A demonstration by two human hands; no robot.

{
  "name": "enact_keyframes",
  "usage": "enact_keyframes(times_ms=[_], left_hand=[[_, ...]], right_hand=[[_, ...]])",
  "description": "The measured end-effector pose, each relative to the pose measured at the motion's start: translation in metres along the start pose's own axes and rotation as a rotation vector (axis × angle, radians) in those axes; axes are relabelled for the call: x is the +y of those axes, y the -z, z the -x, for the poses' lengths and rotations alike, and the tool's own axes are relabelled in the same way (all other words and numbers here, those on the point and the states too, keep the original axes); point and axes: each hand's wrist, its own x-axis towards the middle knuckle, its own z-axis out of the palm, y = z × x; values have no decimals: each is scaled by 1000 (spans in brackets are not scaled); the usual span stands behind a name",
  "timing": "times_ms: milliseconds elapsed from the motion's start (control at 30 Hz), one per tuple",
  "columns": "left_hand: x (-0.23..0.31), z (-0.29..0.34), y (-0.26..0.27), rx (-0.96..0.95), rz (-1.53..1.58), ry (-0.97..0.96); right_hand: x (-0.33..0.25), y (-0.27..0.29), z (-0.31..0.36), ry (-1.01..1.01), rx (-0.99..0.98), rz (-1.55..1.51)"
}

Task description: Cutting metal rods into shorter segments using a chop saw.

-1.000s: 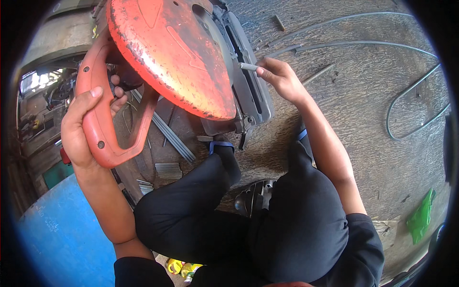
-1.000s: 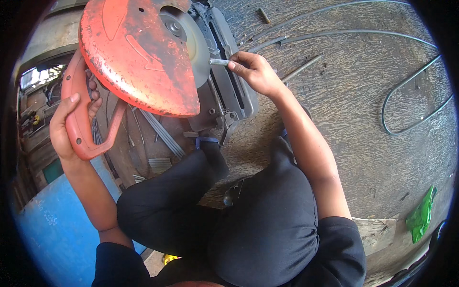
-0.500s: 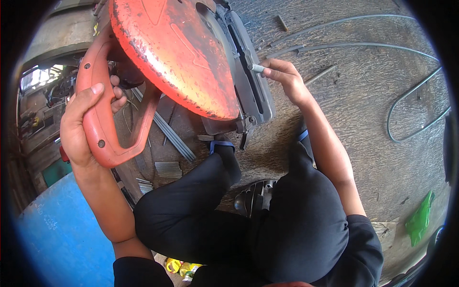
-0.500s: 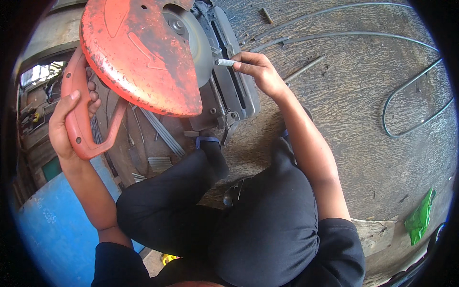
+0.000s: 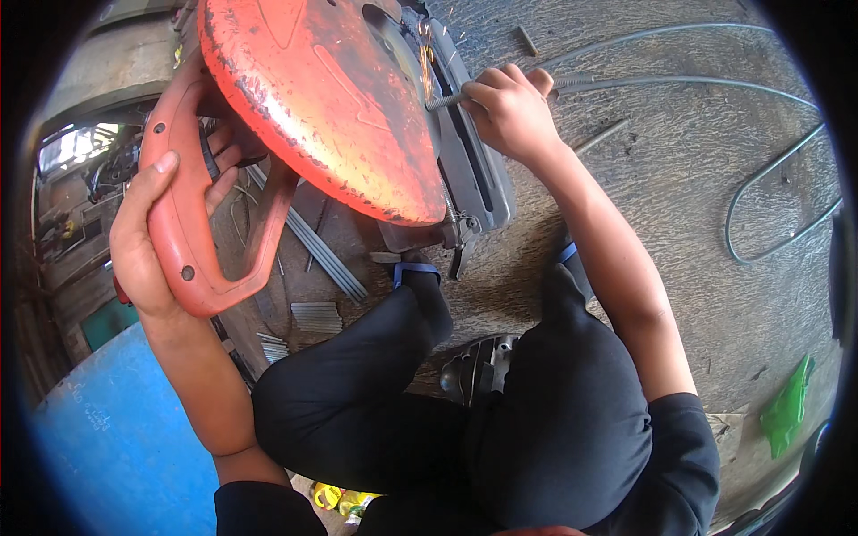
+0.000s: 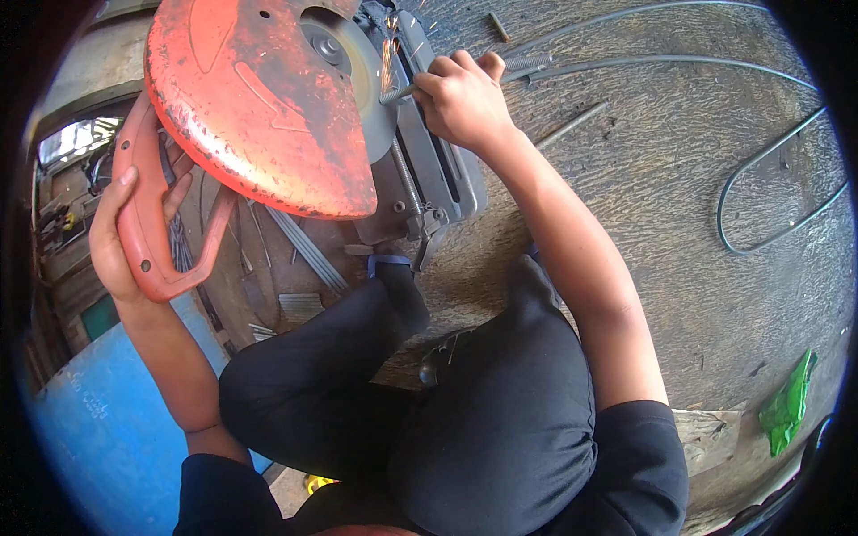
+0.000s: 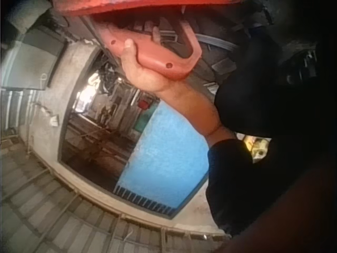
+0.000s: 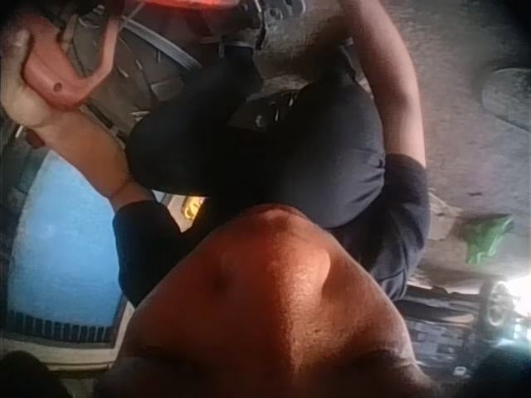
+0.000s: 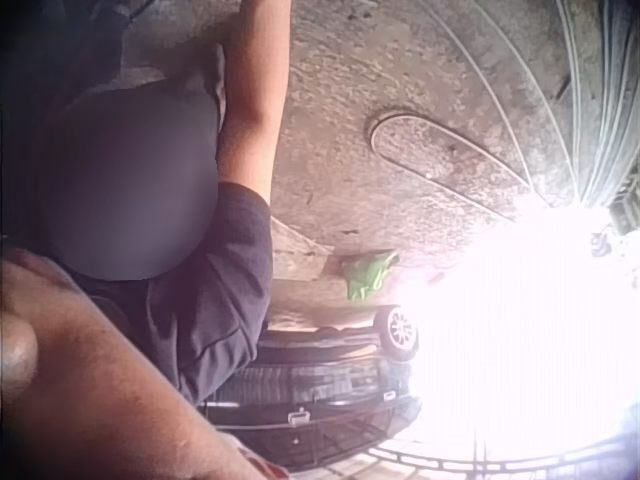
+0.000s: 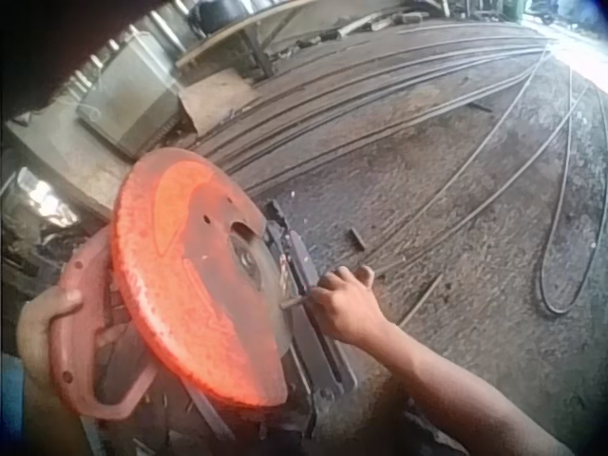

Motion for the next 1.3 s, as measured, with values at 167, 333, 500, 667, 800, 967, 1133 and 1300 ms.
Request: enact_keyframes(times_ms=[167, 333, 500, 667, 800, 967, 1133, 1300], left_hand=[[0, -2, -1, 48, -24, 14], [-1, -2, -3, 54, -21, 24], [0, 0, -5, 70, -32, 26], [1, 0, -3, 61, -27, 34], [1, -1, -3, 55, -38, 25], [1, -3, 7, -22, 56, 57], [0, -1, -1, 45, -24, 25], [0, -1, 0, 50, -33, 18]], right_hand=[[-4, -1, -10, 68, -35, 104], [-5, -3, -6, 45, -42, 136], [-10, -6, -1, 35, -5, 156], [-13, -7, 1, 34, 11, 192], [-16, -9, 2, 53, 53, 228], [-19, -8, 5, 69, 89, 253], [-16, -1, 7, -27, -13, 189], [-9, -1, 20, -160, -96, -115]])
